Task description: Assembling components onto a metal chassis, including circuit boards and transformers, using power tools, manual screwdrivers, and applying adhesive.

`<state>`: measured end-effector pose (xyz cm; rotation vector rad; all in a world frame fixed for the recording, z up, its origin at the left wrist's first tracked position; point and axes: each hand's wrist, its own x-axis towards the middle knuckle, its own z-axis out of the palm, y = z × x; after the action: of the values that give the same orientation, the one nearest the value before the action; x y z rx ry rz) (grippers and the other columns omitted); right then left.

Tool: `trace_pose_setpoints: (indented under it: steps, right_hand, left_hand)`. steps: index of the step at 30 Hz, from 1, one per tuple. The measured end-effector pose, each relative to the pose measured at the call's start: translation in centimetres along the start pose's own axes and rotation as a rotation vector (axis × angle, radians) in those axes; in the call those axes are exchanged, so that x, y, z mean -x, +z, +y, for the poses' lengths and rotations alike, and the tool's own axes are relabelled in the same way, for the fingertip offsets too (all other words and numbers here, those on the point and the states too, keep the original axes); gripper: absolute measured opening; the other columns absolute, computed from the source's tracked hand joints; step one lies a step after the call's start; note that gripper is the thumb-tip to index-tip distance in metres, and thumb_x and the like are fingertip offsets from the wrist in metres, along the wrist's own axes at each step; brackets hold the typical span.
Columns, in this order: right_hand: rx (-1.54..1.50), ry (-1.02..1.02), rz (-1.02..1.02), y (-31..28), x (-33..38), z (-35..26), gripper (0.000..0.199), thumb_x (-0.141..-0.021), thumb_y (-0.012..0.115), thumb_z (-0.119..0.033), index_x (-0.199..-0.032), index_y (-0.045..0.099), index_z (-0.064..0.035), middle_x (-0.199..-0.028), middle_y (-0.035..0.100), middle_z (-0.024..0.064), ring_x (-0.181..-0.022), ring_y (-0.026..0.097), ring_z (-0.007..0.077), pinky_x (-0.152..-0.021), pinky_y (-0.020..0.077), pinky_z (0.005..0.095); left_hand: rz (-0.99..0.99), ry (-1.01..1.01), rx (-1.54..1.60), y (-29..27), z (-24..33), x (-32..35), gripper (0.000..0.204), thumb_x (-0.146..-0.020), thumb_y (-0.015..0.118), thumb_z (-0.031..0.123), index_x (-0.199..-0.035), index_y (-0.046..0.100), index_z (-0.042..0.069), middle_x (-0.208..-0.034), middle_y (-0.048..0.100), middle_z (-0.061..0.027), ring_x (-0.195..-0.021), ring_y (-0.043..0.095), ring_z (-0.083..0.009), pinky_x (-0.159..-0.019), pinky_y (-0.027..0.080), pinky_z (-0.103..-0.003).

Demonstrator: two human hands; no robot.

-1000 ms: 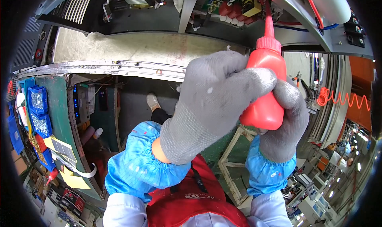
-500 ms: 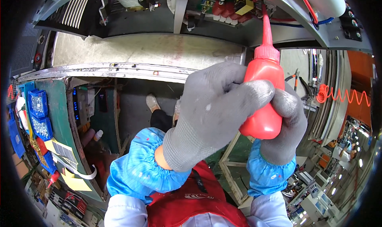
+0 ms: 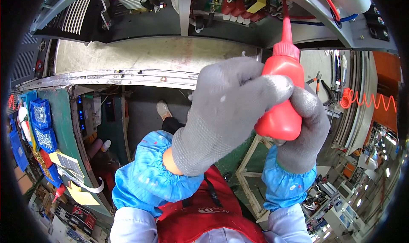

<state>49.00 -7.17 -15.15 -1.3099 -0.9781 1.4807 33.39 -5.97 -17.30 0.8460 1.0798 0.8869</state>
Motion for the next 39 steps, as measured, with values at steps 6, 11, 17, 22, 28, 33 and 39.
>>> trace_pose_setpoints:
  steps: [6,11,17,22,28,33,39]
  right_hand:
    - [0.208,-0.079,0.021,-0.1,0.9,0.1,0.038,-0.089,0.054,-0.025,-0.108,0.063,0.0063,-0.098,0.066,0.0129,-0.085,0.066,0.0183,-0.076,0.0531,0.0315]
    - [0.124,-0.054,0.096,-0.3,-0.1,0.0,0.040,-0.086,0.057,-0.030,-0.101,0.065,0.0060,-0.088,0.065,0.0083,-0.077,0.062,0.0143,-0.070,0.0494,0.0283]
    - [0.131,-0.035,0.108,-0.3,-0.2,-0.2,0.038,-0.084,0.058,-0.027,-0.102,0.064,0.0054,-0.088,0.065,0.0089,-0.076,0.063,0.0158,-0.069,0.0501,0.0287]
    - [0.144,0.069,0.082,-1.0,0.3,-0.6,0.044,-0.082,0.060,-0.031,-0.106,0.065,0.0054,-0.093,0.066,0.0098,-0.079,0.064,0.0158,-0.072,0.0508,0.0296]
    - [0.136,0.233,-0.134,-3.7,3.6,0.4,0.061,-0.080,0.065,-0.041,-0.120,0.058,0.0041,-0.107,0.064,0.0083,-0.098,0.060,0.0168,-0.088,0.0478,0.0316]
    - [0.023,0.360,-0.120,-6.3,7.1,3.0,0.064,-0.080,0.065,-0.047,-0.122,0.055,0.0012,-0.112,0.060,0.0076,-0.102,0.058,0.0175,-0.091,0.0459,0.0320]
    - [-0.120,0.362,0.154,-11.3,7.2,4.4,0.043,-0.081,0.062,-0.046,-0.097,0.058,-0.0059,-0.079,0.057,0.0026,-0.065,0.055,0.0144,-0.058,0.0427,0.0277]
  left_hand:
    - [0.036,0.088,0.066,1.2,-1.1,0.3,0.038,-0.081,0.066,0.028,-0.100,0.069,-0.005,-0.080,0.065,-0.0066,-0.073,0.061,-0.0110,-0.065,0.049,-0.025]
    - [0.018,0.238,-0.041,1.3,-0.7,-0.4,0.039,-0.081,0.066,0.029,-0.097,0.068,-0.006,-0.080,0.065,-0.0076,-0.069,0.061,-0.0120,-0.061,0.050,-0.026]
    - [0.033,0.170,0.044,1.6,-1.0,-0.3,0.039,-0.082,0.066,0.031,-0.096,0.067,-0.006,-0.079,0.064,-0.0068,-0.064,0.060,-0.0115,-0.056,0.048,-0.025]
    - [0.011,-0.028,0.101,2.0,-0.1,0.5,0.039,-0.085,0.065,0.029,-0.101,0.067,-0.006,-0.080,0.065,-0.0066,-0.068,0.061,-0.0100,-0.060,0.049,-0.024]
    - [-0.046,0.061,0.039,3.0,-2.5,4.4,0.037,-0.092,0.061,0.021,-0.117,0.061,-0.006,-0.102,0.067,-0.0123,-0.092,0.062,-0.0151,-0.080,0.050,-0.031]
    - [-0.024,0.172,-0.222,4.8,-6.1,6.3,0.037,-0.091,0.062,0.029,-0.117,0.061,0.003,-0.093,0.064,-0.0180,-0.084,0.064,-0.0334,-0.075,0.050,-0.040]
    - [-0.118,0.216,-0.465,2.4,-4.4,7.1,0.029,-0.092,0.064,0.021,-0.113,0.065,0.001,-0.099,0.066,-0.0168,-0.092,0.065,-0.0307,-0.081,0.051,-0.037]
